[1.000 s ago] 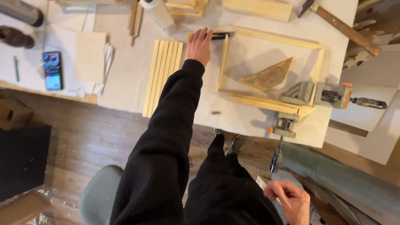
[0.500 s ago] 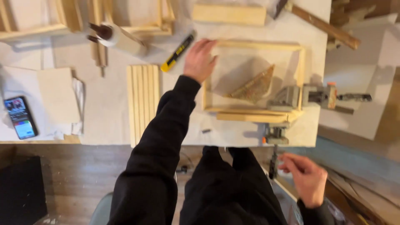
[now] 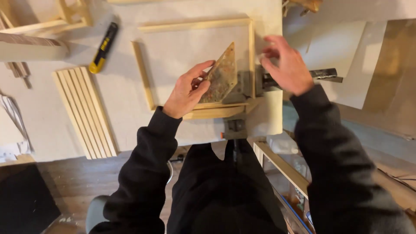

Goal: Assembling wooden frames using glue, a corner clamp, nails, and a hammer.

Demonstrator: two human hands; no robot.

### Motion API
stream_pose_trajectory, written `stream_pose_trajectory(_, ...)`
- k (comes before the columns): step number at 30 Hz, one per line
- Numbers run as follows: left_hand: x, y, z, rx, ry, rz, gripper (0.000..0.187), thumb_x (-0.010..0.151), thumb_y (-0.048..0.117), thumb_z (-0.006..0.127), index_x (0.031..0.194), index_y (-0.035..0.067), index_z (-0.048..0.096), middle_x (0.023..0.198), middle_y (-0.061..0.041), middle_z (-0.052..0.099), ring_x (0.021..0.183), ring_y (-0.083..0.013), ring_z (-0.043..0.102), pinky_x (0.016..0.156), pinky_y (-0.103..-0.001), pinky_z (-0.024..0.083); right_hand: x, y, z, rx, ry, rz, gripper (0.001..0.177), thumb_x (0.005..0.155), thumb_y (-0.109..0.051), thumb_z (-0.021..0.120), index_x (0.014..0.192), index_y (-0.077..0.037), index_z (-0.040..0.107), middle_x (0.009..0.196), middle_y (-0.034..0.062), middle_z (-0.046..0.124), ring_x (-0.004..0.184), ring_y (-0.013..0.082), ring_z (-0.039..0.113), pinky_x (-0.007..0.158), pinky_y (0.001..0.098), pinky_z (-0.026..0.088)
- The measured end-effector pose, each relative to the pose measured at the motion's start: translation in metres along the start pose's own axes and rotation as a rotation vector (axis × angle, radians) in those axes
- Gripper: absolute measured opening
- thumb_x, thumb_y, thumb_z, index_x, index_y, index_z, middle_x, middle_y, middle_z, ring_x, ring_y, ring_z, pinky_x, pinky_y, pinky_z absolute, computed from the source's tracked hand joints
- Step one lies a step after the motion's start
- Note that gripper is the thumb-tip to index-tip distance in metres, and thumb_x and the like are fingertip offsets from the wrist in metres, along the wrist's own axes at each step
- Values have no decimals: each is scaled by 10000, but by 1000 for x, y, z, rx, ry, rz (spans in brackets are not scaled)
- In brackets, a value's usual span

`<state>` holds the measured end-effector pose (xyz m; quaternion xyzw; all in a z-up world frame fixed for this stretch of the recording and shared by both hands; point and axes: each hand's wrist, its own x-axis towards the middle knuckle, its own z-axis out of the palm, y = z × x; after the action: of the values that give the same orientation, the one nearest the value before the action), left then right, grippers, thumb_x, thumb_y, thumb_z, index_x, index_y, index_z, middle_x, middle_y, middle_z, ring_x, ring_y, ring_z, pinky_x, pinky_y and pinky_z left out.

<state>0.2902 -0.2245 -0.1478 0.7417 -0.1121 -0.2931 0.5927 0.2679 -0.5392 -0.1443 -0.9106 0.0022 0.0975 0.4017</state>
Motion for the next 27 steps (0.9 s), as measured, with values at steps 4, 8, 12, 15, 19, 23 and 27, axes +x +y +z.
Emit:
stream_pose_trajectory(4,5,22,33,-123,-32,-40,466,1025,4,577,1474,115,514,1007,-34,657,782,-55,579,704,-242,516,43,18,5,64,-272,261,621,970,-217,698,1496,-62,407,1182,119,709,1020,255,717,881,398,580)
stream_pose_trajectory(8,1,22,47,-99,2,-55,465,1028,8,576,1476,120,522,989,-29,662,768,-51,569,690,-238,511,41,26,12,50,-304,227,648,963,-216,728,1498,-52,400,1145,96,726,964,243,741,880,396,586)
stream_pose_trajectory(12,7,25,52,-55,28,-107,470,1007,1,592,1457,131,555,955,-21,659,718,-40,515,647,-229,472,41,34,18,139,-262,156,674,900,-139,771,1484,-87,440,1140,88,731,956,218,751,847,376,617)
stream_pose_trajectory(15,4,25,53,-39,40,-127,470,1003,-1,599,1452,136,567,949,-16,657,710,-30,507,637,-223,464,40,38,26,180,-235,127,652,899,-94,778,1467,-102,459,1143,92,734,979,209,752,853,373,625)
stream_pose_trajectory(19,3,24,55,-49,37,-117,475,1010,-6,607,1463,136,583,953,-10,645,725,-27,503,652,-217,472,41,31,25,231,-234,222,642,909,-74,762,1466,-128,447,1181,112,677,975,214,740,797,360,641)
stream_pose_trajectory(23,6,26,55,-75,36,-132,475,1006,-3,606,1461,130,575,955,-5,653,725,-26,538,648,-216,483,37,31,26,263,-214,200,678,896,-16,732,1490,-136,427,1207,121,667,957,229,743,791,350,647)
stream_pose_trajectory(27,5,23,57,-83,21,-138,475,1008,-1,595,1467,118,560,974,-13,660,729,-34,571,644,-225,486,33,33,30,263,-179,137,661,907,-10,715,1497,-136,444,1170,108,691,970,204,747,822,351,632)
